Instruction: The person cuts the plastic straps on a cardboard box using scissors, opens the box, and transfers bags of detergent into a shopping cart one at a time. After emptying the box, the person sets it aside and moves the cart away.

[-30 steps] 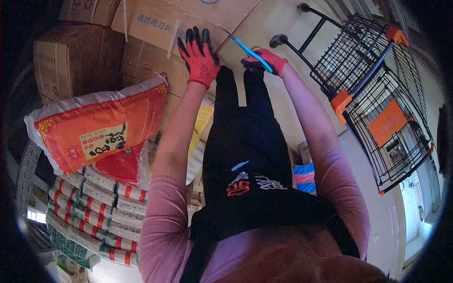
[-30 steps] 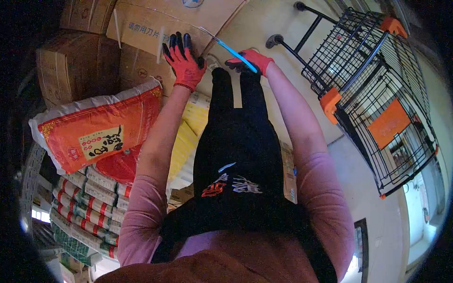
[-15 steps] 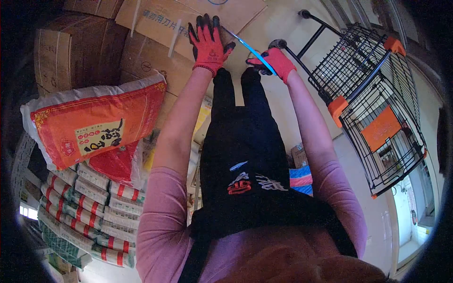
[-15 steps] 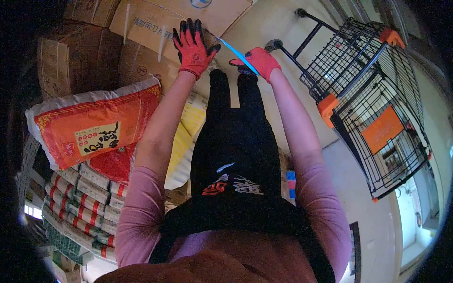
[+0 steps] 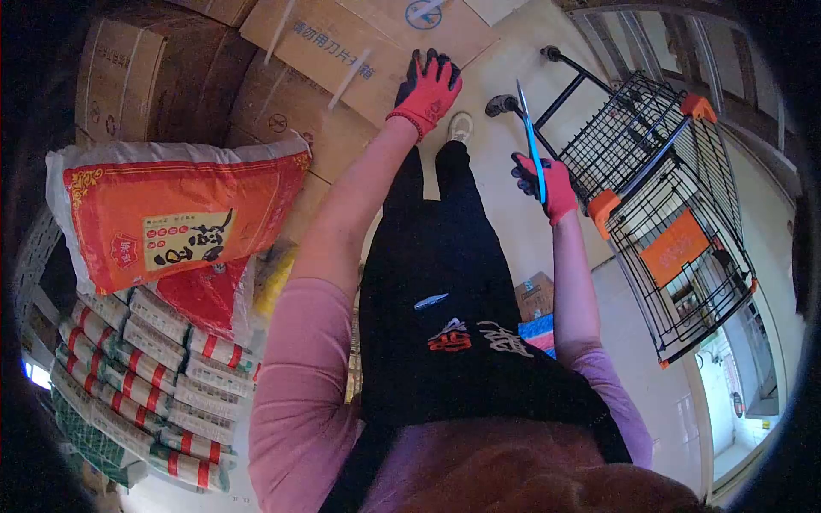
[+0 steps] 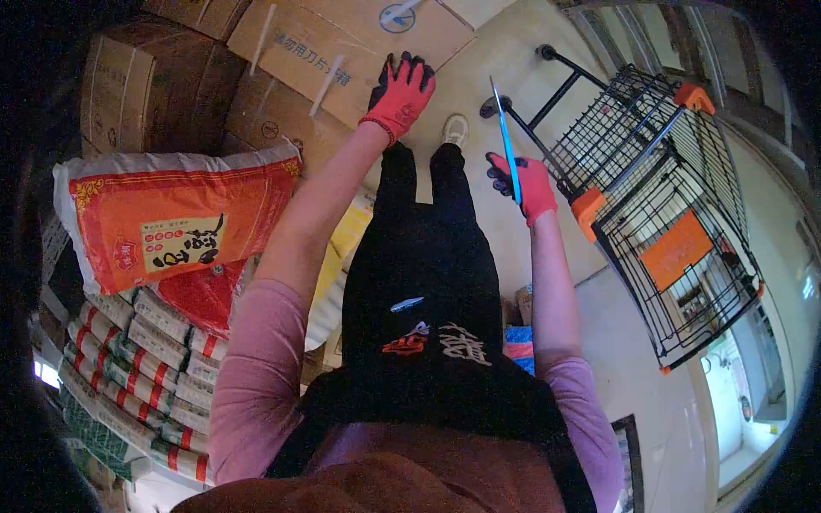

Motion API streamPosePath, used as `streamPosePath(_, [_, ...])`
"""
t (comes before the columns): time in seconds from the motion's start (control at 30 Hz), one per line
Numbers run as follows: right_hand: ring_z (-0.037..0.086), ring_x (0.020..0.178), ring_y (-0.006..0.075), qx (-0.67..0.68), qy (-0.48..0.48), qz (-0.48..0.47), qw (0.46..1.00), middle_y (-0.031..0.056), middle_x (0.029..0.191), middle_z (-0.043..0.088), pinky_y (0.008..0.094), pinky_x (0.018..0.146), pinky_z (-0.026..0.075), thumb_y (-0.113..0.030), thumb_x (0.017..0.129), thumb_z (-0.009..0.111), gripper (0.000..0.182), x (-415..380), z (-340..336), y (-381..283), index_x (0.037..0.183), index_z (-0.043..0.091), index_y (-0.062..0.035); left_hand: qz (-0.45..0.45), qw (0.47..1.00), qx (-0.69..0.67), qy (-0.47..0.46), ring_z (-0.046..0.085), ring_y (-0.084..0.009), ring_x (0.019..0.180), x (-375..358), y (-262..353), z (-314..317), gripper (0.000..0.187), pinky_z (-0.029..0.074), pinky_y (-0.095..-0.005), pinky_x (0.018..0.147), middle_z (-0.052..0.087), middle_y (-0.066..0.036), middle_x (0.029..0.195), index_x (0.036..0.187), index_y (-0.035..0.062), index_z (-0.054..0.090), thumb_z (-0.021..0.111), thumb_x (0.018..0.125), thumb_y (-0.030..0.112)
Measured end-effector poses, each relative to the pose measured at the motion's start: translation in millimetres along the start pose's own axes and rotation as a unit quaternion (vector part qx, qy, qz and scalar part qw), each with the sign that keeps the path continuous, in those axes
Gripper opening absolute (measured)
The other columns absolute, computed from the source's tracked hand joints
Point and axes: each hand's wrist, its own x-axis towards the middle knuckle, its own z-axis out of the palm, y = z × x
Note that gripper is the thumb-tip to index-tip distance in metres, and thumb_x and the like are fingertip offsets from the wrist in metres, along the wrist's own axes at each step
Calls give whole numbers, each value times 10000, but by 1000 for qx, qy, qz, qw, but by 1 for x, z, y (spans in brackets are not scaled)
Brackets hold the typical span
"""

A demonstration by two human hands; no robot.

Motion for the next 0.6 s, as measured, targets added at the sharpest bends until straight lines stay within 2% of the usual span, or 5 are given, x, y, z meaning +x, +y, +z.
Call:
streamPosePath(0.13, [564,508,84,21,-2,-36,999,63,693,648,203,446,417,-314,742,743,328,-5,11,-19,778,639,-5,63,997,-38,-17,443,-397,1112,3,0,11,333,275,-635,950,510,-194,1123,1124,65,543,491,811,167])
streamPosePath(0.33, [566,519,82,-49,13,-31,998,57,702,650,198,461,426,-315,743,741,331,-11,8,-4,787,634,-5,126,980,-103,-118,511,-326,1034,28,-23,-8,227,406,-481,875,603,-137,963,895,108,666,513,745,182])
streamPosePath(0.43, [569,525,81,-64,21,-16,998,59,704,648,194,462,425,-316,740,745,339,-11,8,-9,798,627,-4,106,966,-89,-216,586,-311,947,37,-27,-43,244,454,-419,837,639,-150,928,856,104,684,528,697,202])
streamPosePath(0.57, [585,535,79,-97,29,-55,993,55,689,653,207,465,444,-335,723,753,353,-9,5,-21,723,631,-4,42,957,-174,-230,626,-328,883,39,-29,-33,293,485,-392,794,652,-180,917,874,83,687,532,667,221])
streamPosePath(0.6, [609,569,117,-129,29,-76,988,65,685,655,254,526,475,-428,726,719,412,-10,5,-26,729,637,-24,35,955,-171,-241,626,-331,887,39,-29,-42,299,489,-390,788,651,-184,923,878,81,687,528,668,223])
